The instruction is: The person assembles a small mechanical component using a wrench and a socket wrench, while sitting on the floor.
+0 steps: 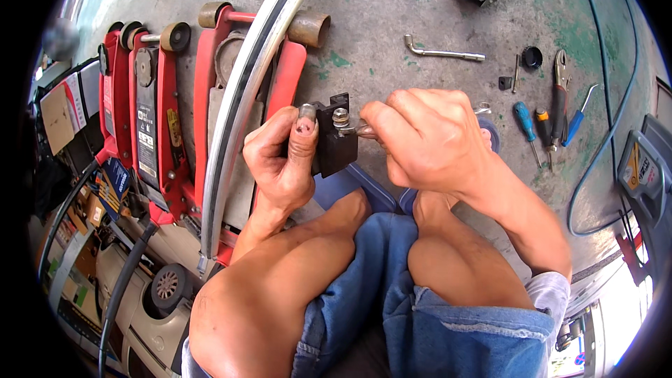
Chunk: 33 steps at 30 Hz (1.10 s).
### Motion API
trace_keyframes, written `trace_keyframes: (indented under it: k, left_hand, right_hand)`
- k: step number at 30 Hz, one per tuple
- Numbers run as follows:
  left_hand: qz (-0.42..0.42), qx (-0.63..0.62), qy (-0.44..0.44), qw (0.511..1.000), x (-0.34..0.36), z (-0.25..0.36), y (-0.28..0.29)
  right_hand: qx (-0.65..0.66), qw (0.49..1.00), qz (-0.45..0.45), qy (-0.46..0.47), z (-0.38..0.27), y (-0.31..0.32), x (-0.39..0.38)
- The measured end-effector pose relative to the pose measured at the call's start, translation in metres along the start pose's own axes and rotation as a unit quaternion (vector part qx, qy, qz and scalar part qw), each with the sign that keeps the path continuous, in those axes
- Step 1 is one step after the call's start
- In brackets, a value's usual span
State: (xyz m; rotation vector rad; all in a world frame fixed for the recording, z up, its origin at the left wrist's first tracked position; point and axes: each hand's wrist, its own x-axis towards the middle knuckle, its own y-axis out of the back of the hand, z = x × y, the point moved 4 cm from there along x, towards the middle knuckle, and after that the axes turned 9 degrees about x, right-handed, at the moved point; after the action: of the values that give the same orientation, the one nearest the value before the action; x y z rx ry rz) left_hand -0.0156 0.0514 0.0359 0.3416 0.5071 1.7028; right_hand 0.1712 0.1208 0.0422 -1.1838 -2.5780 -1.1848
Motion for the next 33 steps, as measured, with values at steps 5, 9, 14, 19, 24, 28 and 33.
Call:
trace_keyframes:
  k: [5, 9, 14, 19, 24, 28, 33]
  left_hand:
    - [-0.011, -0.021, 0.035, 0.999, -0.002, -0.007, -0.009]
    - [0.0, -0.013, 0.1, 0.995, -0.001, -0.008, -0.014]
    - [0.029, 0.002, 0.104, 0.994, 0.005, -0.008, -0.014]
    - [0.062, 0.137, 0.032, 0.988, 0.007, 0.004, -0.011]
    - [0.103, 0.203, -0.06, 0.972, 0.01, 0.005, -0.007]
    - [0.116, 0.247, -0.091, 0.958, 0.009, 0.009, -0.006]
    - [0.132, 0.29, -0.13, 0.939, 0.008, 0.008, -0.015]
  right_hand:
    - [0.064, 0.998, 0.006, -0.022, 0.014, -0.006, -0.007]
    - [0.075, 0.996, -0.022, -0.052, 0.017, -0.007, -0.006]
    - [0.03, 0.997, -0.01, -0.069, 0.016, -0.004, -0.01]
    - [-0.15, 0.986, -0.036, -0.07, -0.005, 0.001, -0.004]
    - [-0.225, 0.971, -0.051, -0.065, -0.021, 0.0, 0.005]
    - [-0.291, 0.952, -0.069, -0.069, -0.028, 0.002, 0.013]
    - [-0.284, 0.949, -0.096, -0.093, -0.026, 0.004, 0.012]
